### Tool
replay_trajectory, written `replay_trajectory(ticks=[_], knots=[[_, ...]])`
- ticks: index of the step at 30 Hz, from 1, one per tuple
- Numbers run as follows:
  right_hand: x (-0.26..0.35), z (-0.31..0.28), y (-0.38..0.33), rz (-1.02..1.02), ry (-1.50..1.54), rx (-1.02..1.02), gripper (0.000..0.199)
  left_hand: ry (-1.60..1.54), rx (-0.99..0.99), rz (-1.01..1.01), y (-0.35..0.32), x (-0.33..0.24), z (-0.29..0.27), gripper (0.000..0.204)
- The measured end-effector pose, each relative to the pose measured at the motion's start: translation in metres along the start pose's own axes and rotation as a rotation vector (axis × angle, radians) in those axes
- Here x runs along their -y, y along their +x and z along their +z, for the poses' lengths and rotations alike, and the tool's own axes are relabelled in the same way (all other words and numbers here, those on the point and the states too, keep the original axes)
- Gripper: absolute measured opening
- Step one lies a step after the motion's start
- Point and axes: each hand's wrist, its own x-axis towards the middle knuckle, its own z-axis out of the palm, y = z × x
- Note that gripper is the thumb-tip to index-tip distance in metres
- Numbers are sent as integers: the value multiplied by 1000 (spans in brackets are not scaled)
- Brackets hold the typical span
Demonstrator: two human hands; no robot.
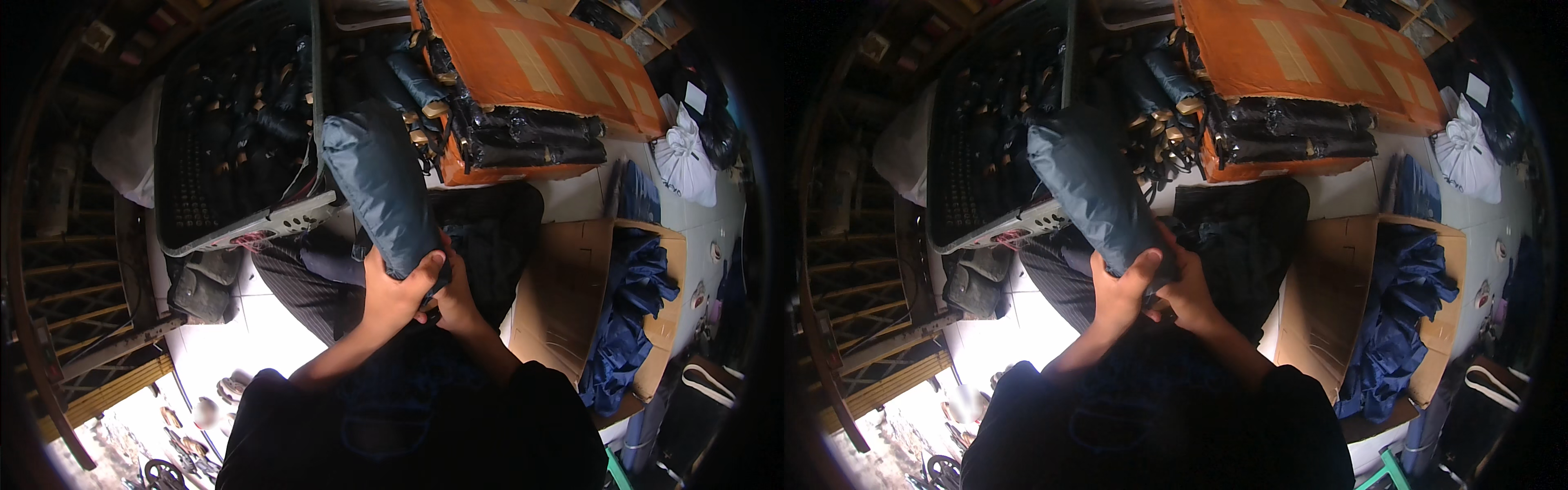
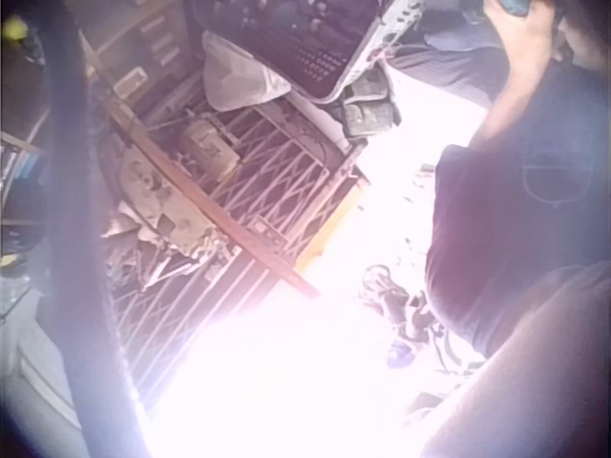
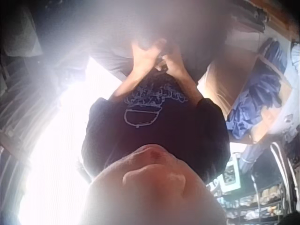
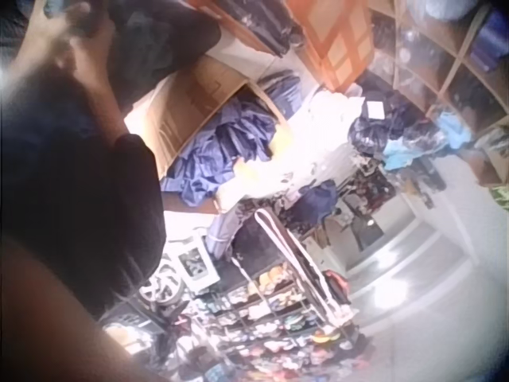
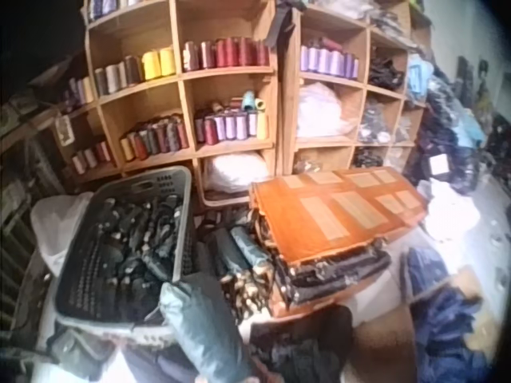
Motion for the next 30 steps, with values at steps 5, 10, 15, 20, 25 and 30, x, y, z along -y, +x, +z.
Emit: replay_trajectory(ticks=[5,10,15,20,25,30], knots=[[-2,-22,4,220,188,251,50,-123,8,184,-3,5,-5,52],[1,-19,8,328,192,178,67,519,-163,658,-6,14,-21,26],[-9,-29,10,313,174,217,82,401,-140,526,-2,13,-20,17],[-21,-49,13,249,177,404,68,404,-128,574,-6,19,-17,5],[-28,-49,16,359,585,712,78,10,65,410,-5,46,-35,31],[-26,-58,22,447,421,763,74,-151,237,390,13,39,-34,72]])
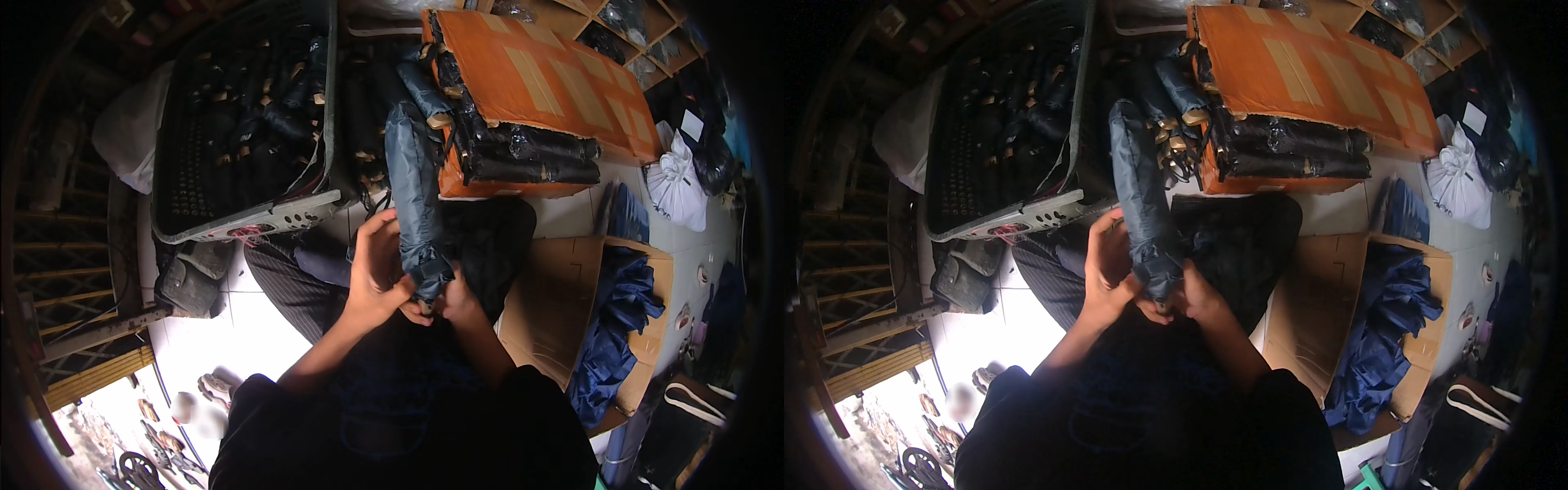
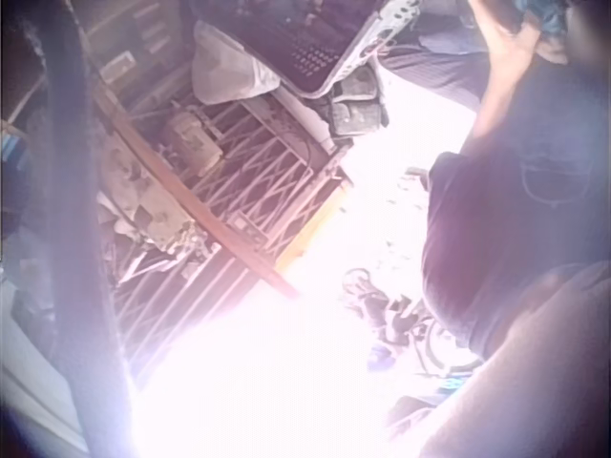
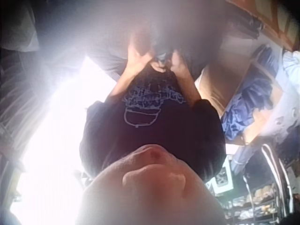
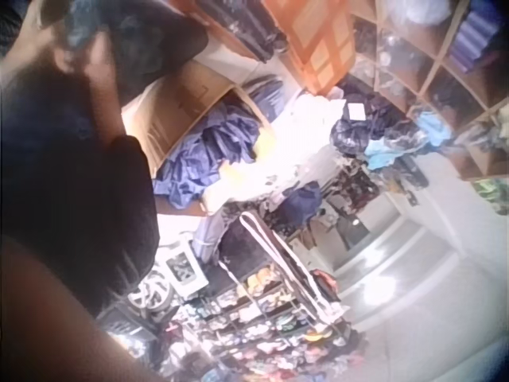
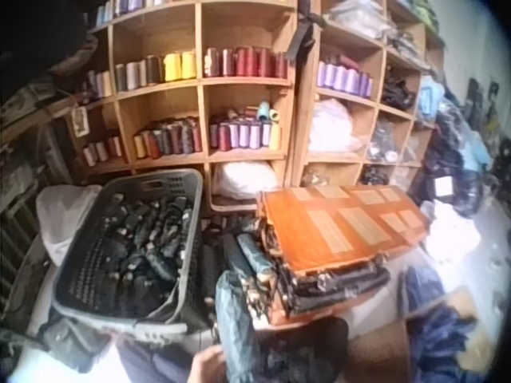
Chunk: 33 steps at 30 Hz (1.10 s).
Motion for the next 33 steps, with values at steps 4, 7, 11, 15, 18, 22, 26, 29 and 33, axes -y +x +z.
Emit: replay_trajectory(ticks=[4,7,11,15,18,22,26,29,33], knots=[[26,22,3,-157,-360,-396,55,118,-162,-22,-2,2,-7,68],[11,24,6,-172,-181,-447,55,420,-163,45,-1,0,-9,54],[1,27,10,-319,-321,-672,45,829,-153,277,4,-6,-3,31],[0,22,11,-322,-407,-631,33,1067,-165,501,7,-2,-7,26],[-1,21,10,-308,-378,-651,31,1056,-155,584,15,3,-6,24],[-9,33,29,-457,-541,-973,31,978,-168,634,11,9,11,24],[-5,42,29,-420,-466,-995,32,958,-107,568,6,8,11,21],[2,32,17,-328,-468,-894,31,721,-78,379,4,9,-8,30],[6,33,16,-239,-497,-757,36,-168,-350,-74,14,11,-3,60]])
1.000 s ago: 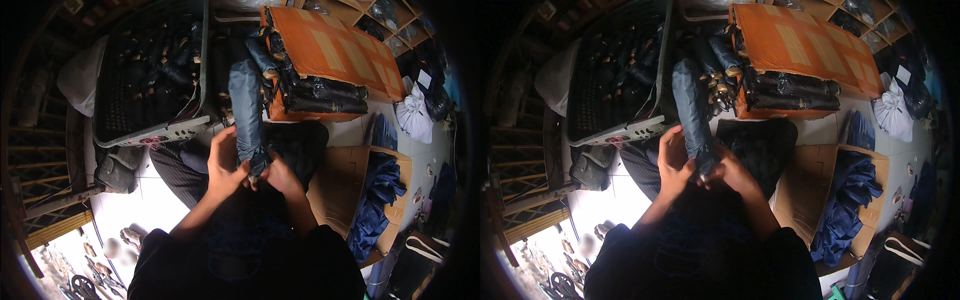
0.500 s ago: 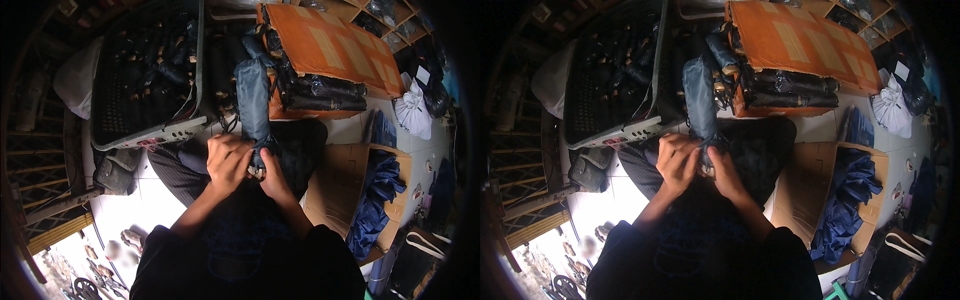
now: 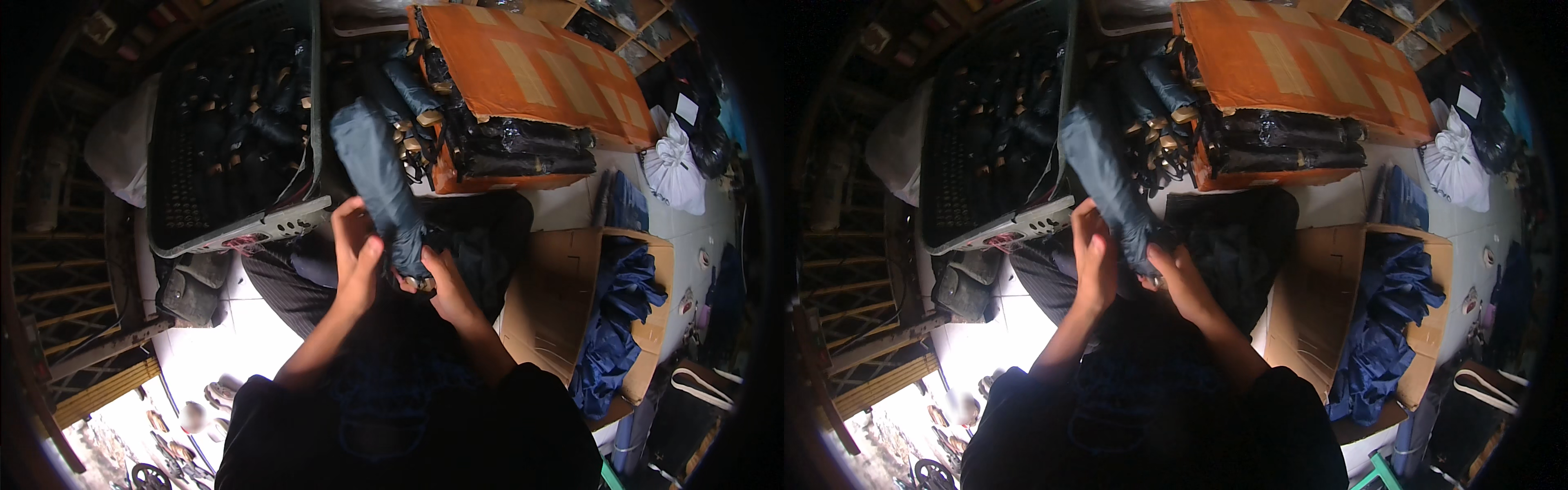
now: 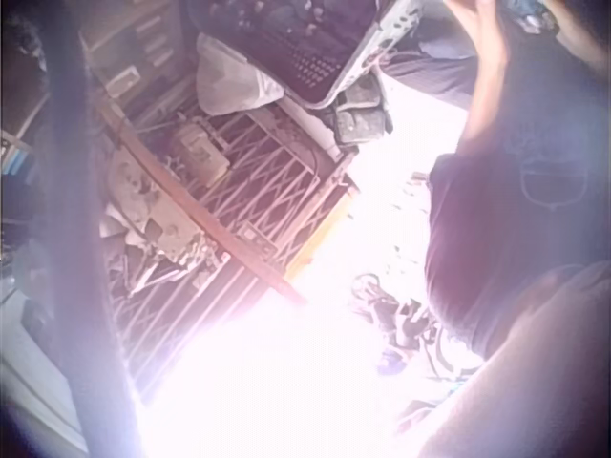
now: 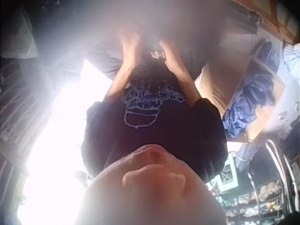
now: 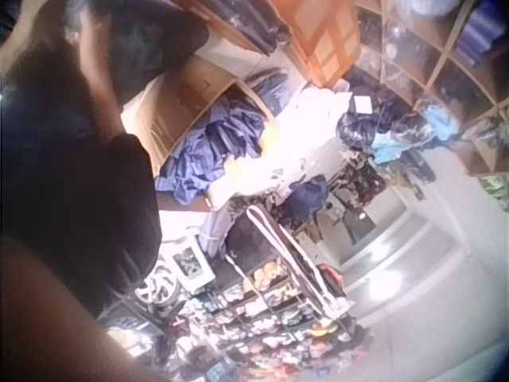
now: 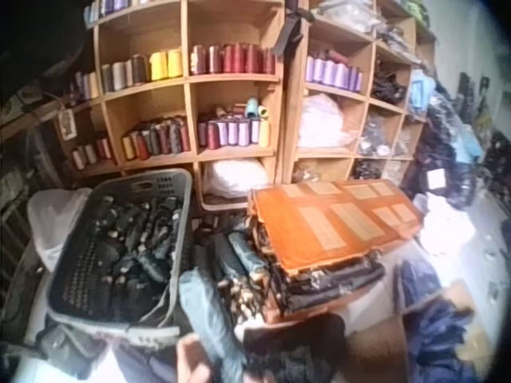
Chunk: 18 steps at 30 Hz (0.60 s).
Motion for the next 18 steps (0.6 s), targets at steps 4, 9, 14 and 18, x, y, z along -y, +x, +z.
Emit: replay_trajectory(ticks=[4,9,14,18], knots=[[9,15,1,140,83,124,53,-19,220,-227,14,-10,-8,59],[4,19,-2,62,10,148,57,50,181,-240,4,-19,1,52],[17,36,-14,60,5,57,57,256,183,-132,-6,-28,11,42],[17,32,-13,147,143,28,56,256,138,-108,-13,-16,5,40]])
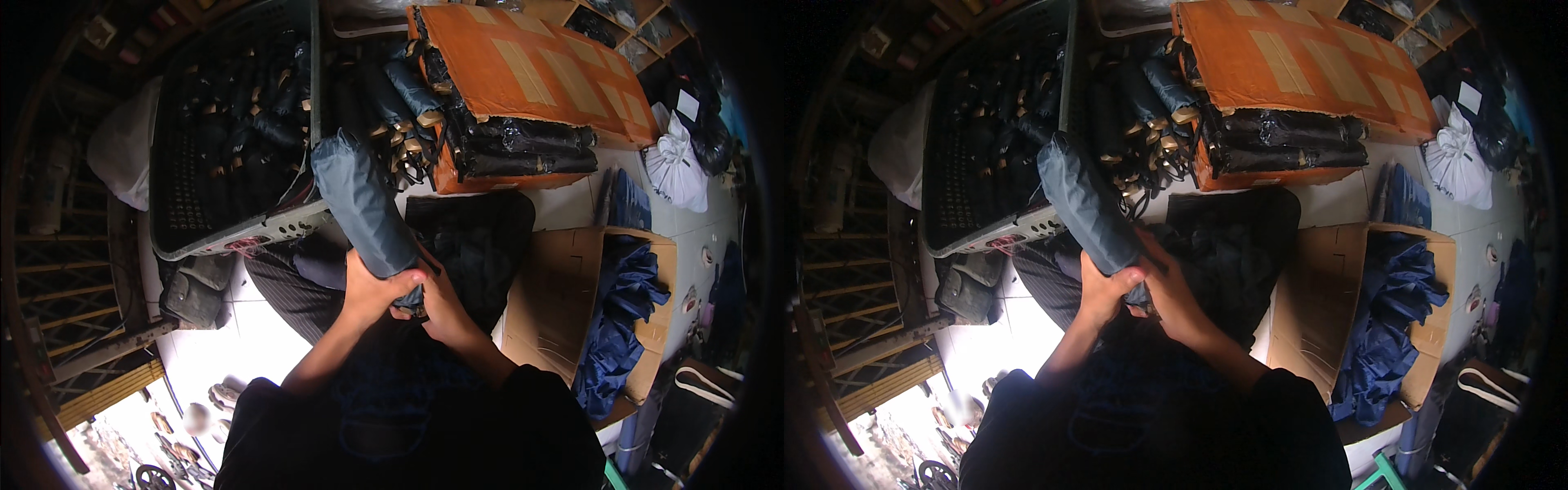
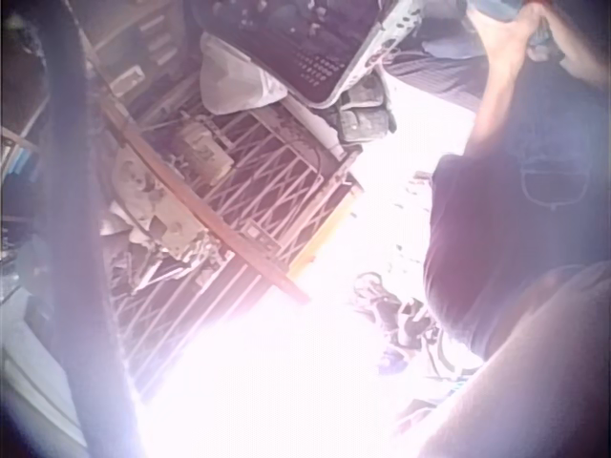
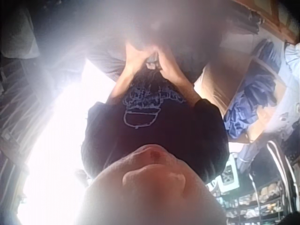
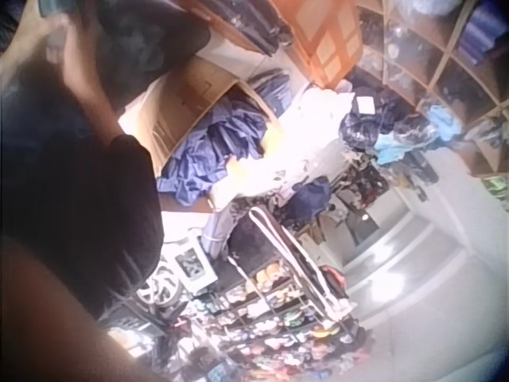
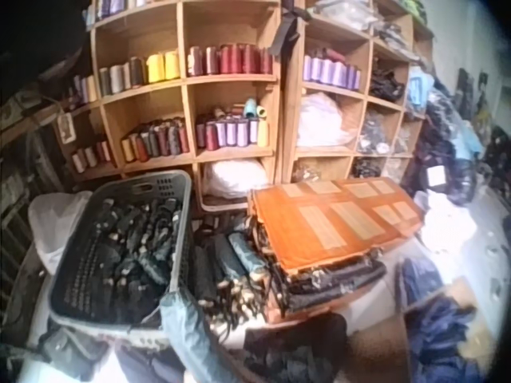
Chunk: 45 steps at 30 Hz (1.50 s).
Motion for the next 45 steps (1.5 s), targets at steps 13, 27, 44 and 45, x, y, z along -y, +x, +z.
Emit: replay_trajectory(ticks=[13,27,44,45], knots=[[-5,-5,-2,7,18,112,56,-5,-24,-78,4,-8,4,43],[-8,-10,-2,23,94,334,51,-219,279,-154,14,-11,-20,75],[7,15,-16,12,84,-18,46,8,146,-118,-2,1,-5,56],[7,11,-14,36,119,23,48,-20,130,-152,-2,0,-5,56]])
